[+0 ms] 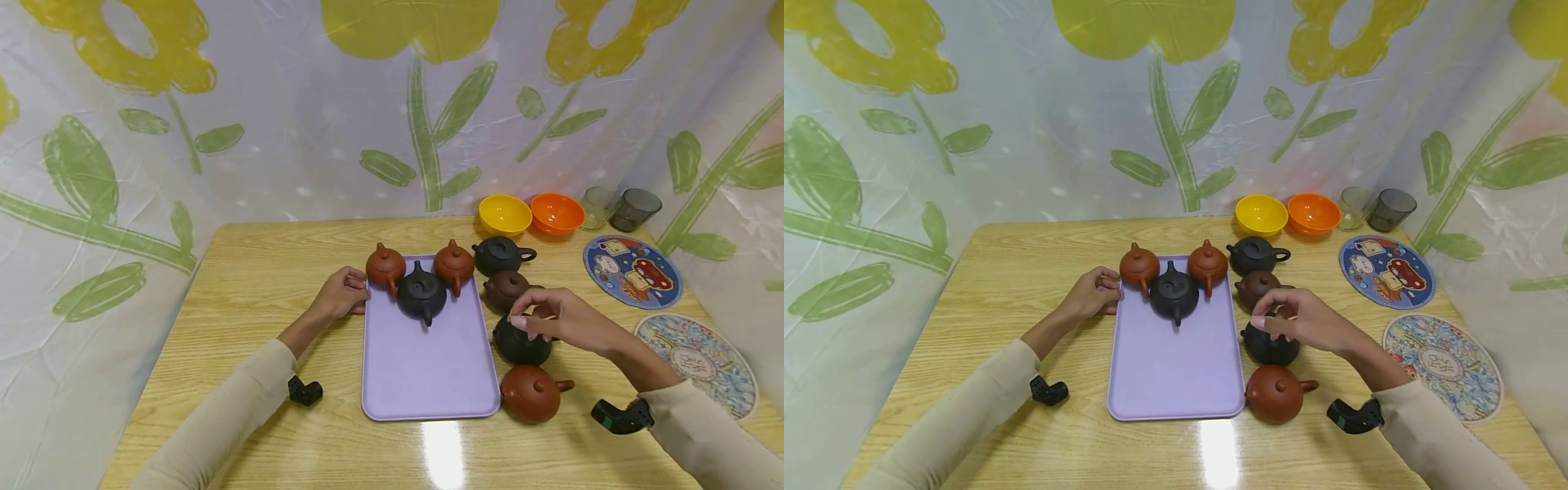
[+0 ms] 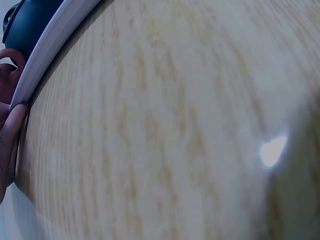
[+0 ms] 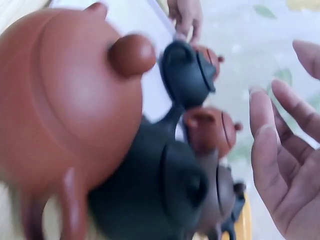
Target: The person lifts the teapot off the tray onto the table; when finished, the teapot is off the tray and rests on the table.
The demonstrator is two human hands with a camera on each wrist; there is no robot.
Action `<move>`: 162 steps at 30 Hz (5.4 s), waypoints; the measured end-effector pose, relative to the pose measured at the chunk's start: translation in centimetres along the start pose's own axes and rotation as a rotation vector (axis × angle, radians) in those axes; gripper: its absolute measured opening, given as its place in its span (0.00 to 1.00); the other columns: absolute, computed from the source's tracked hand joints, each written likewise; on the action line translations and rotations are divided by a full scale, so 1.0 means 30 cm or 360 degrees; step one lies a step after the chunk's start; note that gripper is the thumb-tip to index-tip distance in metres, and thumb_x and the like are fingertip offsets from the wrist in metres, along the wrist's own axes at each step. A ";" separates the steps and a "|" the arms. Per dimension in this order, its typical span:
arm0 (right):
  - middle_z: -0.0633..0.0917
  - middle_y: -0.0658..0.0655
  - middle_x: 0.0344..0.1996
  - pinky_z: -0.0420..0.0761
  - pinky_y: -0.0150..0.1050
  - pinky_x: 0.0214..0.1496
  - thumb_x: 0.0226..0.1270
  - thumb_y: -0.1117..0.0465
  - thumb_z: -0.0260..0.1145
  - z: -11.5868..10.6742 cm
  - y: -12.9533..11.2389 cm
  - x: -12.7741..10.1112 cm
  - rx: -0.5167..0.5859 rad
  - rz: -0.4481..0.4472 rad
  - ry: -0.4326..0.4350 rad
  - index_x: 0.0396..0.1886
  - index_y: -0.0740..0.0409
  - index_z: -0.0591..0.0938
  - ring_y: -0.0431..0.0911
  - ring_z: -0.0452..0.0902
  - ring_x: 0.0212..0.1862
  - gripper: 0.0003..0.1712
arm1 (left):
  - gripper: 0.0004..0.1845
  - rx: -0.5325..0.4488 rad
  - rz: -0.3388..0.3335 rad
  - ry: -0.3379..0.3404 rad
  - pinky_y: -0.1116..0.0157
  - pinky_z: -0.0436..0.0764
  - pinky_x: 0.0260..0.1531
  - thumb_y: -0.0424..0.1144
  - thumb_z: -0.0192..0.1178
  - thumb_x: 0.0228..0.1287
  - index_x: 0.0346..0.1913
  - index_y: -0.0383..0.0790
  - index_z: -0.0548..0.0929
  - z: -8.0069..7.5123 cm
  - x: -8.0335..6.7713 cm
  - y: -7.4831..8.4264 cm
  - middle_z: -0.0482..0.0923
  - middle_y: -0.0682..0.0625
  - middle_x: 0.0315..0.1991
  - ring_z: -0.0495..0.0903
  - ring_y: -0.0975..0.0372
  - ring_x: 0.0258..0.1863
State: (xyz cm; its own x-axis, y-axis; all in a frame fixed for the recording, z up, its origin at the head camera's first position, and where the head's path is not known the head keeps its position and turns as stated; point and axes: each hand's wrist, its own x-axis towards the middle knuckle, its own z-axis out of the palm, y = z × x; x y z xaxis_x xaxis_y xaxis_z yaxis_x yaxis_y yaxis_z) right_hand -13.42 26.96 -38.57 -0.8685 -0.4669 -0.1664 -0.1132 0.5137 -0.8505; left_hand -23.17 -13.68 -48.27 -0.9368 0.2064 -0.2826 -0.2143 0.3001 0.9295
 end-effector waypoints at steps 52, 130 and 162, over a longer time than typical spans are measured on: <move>0.78 0.53 0.17 0.74 0.33 0.23 0.68 0.50 0.68 0.253 -0.097 0.391 -0.0381 0.0510 -0.0190 0.33 0.55 0.87 0.44 0.73 0.23 0.13 | 0.26 -0.0027 0.0003 -0.0026 0.62 0.90 0.34 0.27 0.62 0.64 0.63 0.28 0.69 -0.004 0.011 0.001 0.73 0.41 0.48 0.80 0.61 0.38; 0.83 0.65 0.42 0.86 0.40 0.33 0.75 0.54 0.62 0.008 -0.100 0.146 0.0153 0.0332 -0.0142 0.41 0.66 0.82 0.50 0.83 0.40 0.17 | 0.23 0.0043 -0.0020 0.0030 0.64 0.90 0.33 0.27 0.62 0.64 0.60 0.31 0.72 0.003 0.001 -0.003 0.75 0.41 0.47 0.81 0.59 0.38; 0.82 0.46 0.41 0.84 0.36 0.34 0.82 0.58 0.51 -0.337 0.101 0.009 0.0301 0.0282 0.0174 0.46 0.56 0.82 0.40 0.82 0.43 0.13 | 0.25 0.0010 -0.0039 0.0007 0.60 0.91 0.37 0.28 0.62 0.66 0.64 0.30 0.70 -0.003 0.003 -0.003 0.74 0.42 0.49 0.81 0.58 0.41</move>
State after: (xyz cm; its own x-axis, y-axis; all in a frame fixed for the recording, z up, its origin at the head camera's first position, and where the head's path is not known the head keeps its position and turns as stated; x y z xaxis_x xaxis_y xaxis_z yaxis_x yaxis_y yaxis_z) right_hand -18.88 35.66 -36.15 -0.9148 -0.2961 -0.2745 0.1279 0.4323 -0.8926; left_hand -23.25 -13.78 -48.37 -0.9325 0.1947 -0.3040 -0.2353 0.3109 0.9208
